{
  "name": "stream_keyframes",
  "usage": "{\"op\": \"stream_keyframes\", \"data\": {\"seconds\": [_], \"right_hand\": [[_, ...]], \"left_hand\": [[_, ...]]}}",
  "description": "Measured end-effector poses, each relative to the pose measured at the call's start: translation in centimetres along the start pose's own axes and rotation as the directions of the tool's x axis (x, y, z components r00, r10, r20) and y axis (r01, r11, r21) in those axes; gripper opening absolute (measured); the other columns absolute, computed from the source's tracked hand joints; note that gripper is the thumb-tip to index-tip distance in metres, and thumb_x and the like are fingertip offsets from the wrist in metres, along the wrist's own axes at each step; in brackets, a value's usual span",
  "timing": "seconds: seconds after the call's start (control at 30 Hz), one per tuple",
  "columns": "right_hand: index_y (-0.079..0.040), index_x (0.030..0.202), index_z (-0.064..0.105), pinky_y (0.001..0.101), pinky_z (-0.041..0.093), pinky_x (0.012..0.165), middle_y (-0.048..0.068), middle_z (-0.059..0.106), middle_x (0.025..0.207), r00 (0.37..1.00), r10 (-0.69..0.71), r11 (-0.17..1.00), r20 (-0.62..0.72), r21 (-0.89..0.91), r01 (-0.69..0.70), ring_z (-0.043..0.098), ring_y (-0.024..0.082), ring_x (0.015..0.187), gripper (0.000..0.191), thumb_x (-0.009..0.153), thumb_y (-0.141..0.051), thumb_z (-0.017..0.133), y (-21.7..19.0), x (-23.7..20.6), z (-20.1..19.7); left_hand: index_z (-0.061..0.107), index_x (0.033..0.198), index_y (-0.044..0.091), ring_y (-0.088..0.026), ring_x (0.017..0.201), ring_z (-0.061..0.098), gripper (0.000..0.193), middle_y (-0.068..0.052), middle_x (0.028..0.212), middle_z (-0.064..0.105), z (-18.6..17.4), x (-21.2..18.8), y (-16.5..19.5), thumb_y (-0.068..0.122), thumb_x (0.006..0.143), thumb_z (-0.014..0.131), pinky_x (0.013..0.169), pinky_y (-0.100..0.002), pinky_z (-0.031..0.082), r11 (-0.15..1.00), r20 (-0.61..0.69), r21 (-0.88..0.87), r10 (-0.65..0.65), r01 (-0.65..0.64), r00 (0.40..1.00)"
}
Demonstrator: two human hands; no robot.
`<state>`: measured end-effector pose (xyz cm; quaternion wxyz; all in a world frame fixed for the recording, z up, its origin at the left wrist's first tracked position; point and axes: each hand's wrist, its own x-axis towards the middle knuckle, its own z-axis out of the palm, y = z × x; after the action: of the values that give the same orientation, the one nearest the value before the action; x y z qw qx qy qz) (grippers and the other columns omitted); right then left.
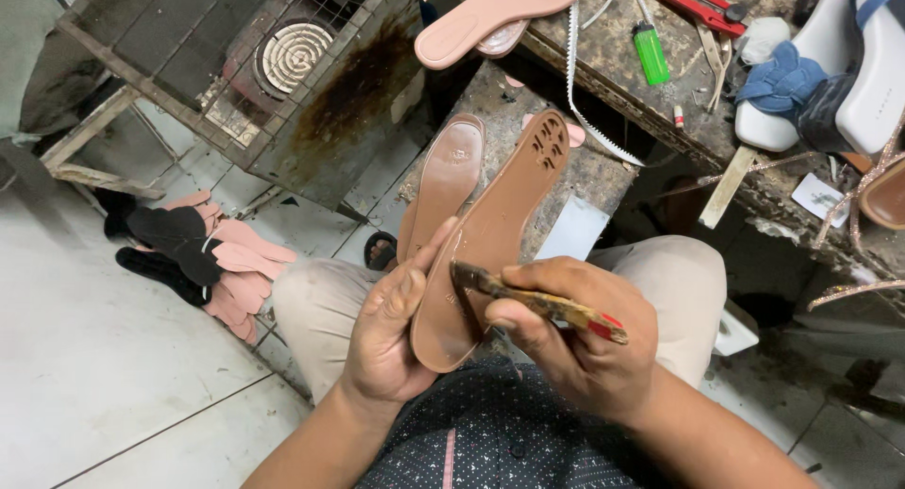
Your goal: The person takes a sandal sole from a rack, holds it in one hand, and brushes glue from a small tin onto the sole's surface, redipping the brush as needed. The person turns the sole to coat different areas and places the finished sole back on the storage rack.
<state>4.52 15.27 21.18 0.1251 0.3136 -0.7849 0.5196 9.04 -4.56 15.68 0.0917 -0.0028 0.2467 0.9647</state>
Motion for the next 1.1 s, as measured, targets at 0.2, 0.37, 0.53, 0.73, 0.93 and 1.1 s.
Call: {"op": "stream_keyframes", "data": {"seconds": [0.2,0.37,0.53,0.73,0.93,1.1], "right_hand": [[0.004,0.114,0.064,0.0281,0.06,0.067,0.012,0.073,0.094,0.998,0.061,0.998,-0.013,-0.013,-0.061,0.077,0.019,0.078,0.027,0.098,-0.015,0.074,-0.1,0.6,-0.4],[0.002,0.112,0.064,0.0305,0.059,0.071,0.013,0.073,0.096,0.998,-0.03,0.999,0.055,0.043,0.028,0.075,0.022,0.083,0.025,0.097,-0.014,0.076,-0.7,0.8,-0.2],[0.004,0.112,0.064,0.0301,0.059,0.07,0.014,0.072,0.097,1.0,-0.023,0.996,-0.003,-0.086,0.023,0.075,0.023,0.083,0.025,0.097,-0.013,0.076,-0.3,1.3,-0.6],[0.003,0.111,0.066,0.0315,0.058,0.069,0.014,0.072,0.094,0.999,-0.035,0.993,0.0,-0.113,0.034,0.074,0.024,0.081,0.026,0.095,-0.013,0.079,-0.6,1.2,-0.3],[0.002,0.111,0.065,0.0337,0.058,0.07,0.016,0.073,0.099,0.996,-0.075,0.989,0.047,-0.123,0.08,0.074,0.027,0.084,0.028,0.092,-0.012,0.08,-0.8,1.3,-0.1],[0.002,0.112,0.063,0.0344,0.059,0.069,0.016,0.073,0.1,0.988,-0.131,0.988,0.081,-0.068,0.136,0.074,0.027,0.083,0.03,0.093,-0.012,0.08,-1.0,1.0,0.0]], "left_hand": [[0.026,0.16,-0.008,-0.025,0.136,0.057,0.072,-0.018,0.153,0.051,-0.8,-0.4,-0.2,0.027,0.106,0.056,0.118,-0.042,0.045,0.998,0.011,-0.049,-0.042,0.042,0.999],[0.027,0.167,-0.009,-0.026,0.135,0.057,0.072,-0.021,0.152,0.052,-1.4,-0.3,-0.4,0.025,0.112,0.058,0.118,-0.041,0.044,0.997,0.063,-0.066,-0.031,0.035,0.998],[0.028,0.161,-0.009,-0.025,0.138,0.055,0.071,-0.018,0.154,0.052,-1.4,-0.5,-0.5,0.025,0.107,0.059,0.12,-0.041,0.043,0.997,0.034,-0.055,-0.047,0.048,0.998],[0.031,0.162,-0.008,-0.025,0.137,0.055,0.069,-0.019,0.153,0.053,-1.3,-0.5,-0.2,0.025,0.108,0.059,0.119,-0.041,0.043,0.998,0.033,0.016,-0.063,0.063,0.997],[0.032,0.162,-0.007,-0.023,0.136,0.056,0.07,-0.018,0.152,0.053,-1.4,-0.6,0.0,0.027,0.108,0.059,0.118,-0.039,0.044,0.997,0.009,0.035,-0.071,0.07,0.997],[0.029,0.167,-0.006,-0.026,0.134,0.058,0.07,-0.022,0.149,0.055,-1.2,-0.5,0.0,0.027,0.113,0.058,0.118,-0.041,0.045,0.999,0.084,-0.002,-0.054,0.055,0.995]]}}
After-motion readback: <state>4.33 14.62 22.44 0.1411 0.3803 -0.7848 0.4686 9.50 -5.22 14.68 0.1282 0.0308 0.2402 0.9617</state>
